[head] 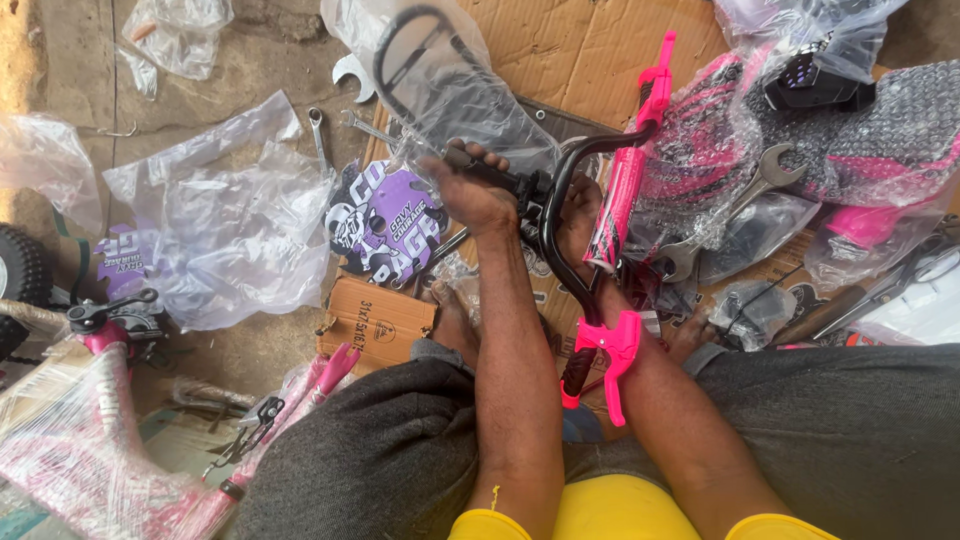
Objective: The person assembles a child's bicycle handlebar by attaching pink grips and brake levers. They use pliers and a wrench to tighten the components and then remove protective plastic packaging from the parts.
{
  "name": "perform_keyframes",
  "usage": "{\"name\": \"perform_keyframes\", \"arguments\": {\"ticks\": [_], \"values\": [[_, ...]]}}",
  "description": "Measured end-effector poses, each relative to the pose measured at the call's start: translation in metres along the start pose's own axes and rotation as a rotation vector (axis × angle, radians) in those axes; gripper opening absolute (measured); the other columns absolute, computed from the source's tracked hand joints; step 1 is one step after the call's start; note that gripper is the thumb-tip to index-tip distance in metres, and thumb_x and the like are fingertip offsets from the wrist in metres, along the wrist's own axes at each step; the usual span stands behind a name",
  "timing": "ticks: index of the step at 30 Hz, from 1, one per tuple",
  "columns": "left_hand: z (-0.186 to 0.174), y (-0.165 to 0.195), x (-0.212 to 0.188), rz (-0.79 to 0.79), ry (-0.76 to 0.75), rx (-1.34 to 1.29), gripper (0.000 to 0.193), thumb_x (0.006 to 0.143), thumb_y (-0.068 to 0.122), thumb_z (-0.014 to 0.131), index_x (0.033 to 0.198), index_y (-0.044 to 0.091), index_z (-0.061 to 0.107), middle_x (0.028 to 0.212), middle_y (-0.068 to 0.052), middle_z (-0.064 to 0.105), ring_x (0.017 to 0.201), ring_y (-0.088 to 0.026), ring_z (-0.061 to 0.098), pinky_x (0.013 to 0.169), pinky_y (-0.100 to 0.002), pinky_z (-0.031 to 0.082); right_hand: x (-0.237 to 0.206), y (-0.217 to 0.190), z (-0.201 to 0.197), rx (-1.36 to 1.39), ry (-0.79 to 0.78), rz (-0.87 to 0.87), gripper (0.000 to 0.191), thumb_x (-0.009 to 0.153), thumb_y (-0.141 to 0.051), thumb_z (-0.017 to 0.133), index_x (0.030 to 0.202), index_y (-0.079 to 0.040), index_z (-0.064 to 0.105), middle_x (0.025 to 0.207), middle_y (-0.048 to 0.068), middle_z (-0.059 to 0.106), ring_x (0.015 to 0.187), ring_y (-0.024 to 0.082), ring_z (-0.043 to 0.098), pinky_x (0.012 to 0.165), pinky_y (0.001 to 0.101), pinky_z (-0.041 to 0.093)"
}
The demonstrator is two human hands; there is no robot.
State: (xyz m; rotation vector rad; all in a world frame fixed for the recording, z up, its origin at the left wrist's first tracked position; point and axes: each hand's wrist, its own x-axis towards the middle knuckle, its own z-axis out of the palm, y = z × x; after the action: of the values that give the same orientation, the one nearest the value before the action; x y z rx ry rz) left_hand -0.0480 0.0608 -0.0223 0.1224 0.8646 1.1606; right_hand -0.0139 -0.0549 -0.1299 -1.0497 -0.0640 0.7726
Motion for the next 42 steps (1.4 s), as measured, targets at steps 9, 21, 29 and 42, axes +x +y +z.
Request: {"name": "perform_keyframes", "arguments": {"ticks": [9, 21, 29, 42], "values": [[-0.003, -0.001, 0.002, 0.059, -0.045, 0.036, 0.041, 0.106, 0.047, 0.052, 0.107, 0.006, 0.056, 0.081, -0.003, 0.056, 0.07, -0.015, 0.057, 0.06, -0.03, 0.05, 0.004, 0.006, -0.011, -0.364, 0.142, 0.178, 0.018, 0.113, -0.012, 0.051, 0.11, 0.0, 0.064, 0.085, 0.003, 0.06, 0.073, 0.01, 0.055, 0.062, 0.026, 0.046], [-0.01, -0.003, 0.005, 0.03, -0.045, -0.02, 0.045, 0.107, 0.049, 0.052, 0.112, 0.005, 0.055, 0.085, -0.004, 0.055, 0.073, -0.016, 0.055, 0.064, -0.032, 0.049, 0.002, 0.006, -0.027, -0.842, -0.101, -0.156, 0.015, 0.111, -0.009, 0.054, 0.117, -0.002, 0.065, 0.093, 0.005, 0.065, 0.081, 0.011, 0.061, 0.072, 0.0271, 0.048], [-0.008, -0.008, 0.003, 0.014, -0.088, -0.033, 0.041, 0.107, 0.046, 0.051, 0.11, 0.005, 0.057, 0.084, -0.004, 0.056, 0.071, -0.016, 0.055, 0.062, -0.032, 0.049, 0.0, 0.02, -0.041, -0.225, 0.084, 0.17, 0.019, 0.107, -0.017, 0.058, 0.116, -0.001, 0.063, 0.088, 0.002, 0.067, 0.071, 0.009, 0.06, 0.062, 0.0237, 0.049], [0.008, 0.0, -0.004, 0.256, 0.018, -0.325, 0.019, 0.094, 0.021, 0.045, 0.084, 0.008, 0.056, 0.066, -0.004, 0.055, 0.053, -0.016, 0.058, 0.054, -0.032, 0.053, -0.022, -0.16, -0.114, -0.572, 0.198, 0.198, 0.026, 0.106, -0.029, 0.061, 0.119, -0.008, 0.068, 0.089, 0.004, 0.073, 0.071, 0.01, 0.069, 0.063, 0.0254, 0.058]]}}
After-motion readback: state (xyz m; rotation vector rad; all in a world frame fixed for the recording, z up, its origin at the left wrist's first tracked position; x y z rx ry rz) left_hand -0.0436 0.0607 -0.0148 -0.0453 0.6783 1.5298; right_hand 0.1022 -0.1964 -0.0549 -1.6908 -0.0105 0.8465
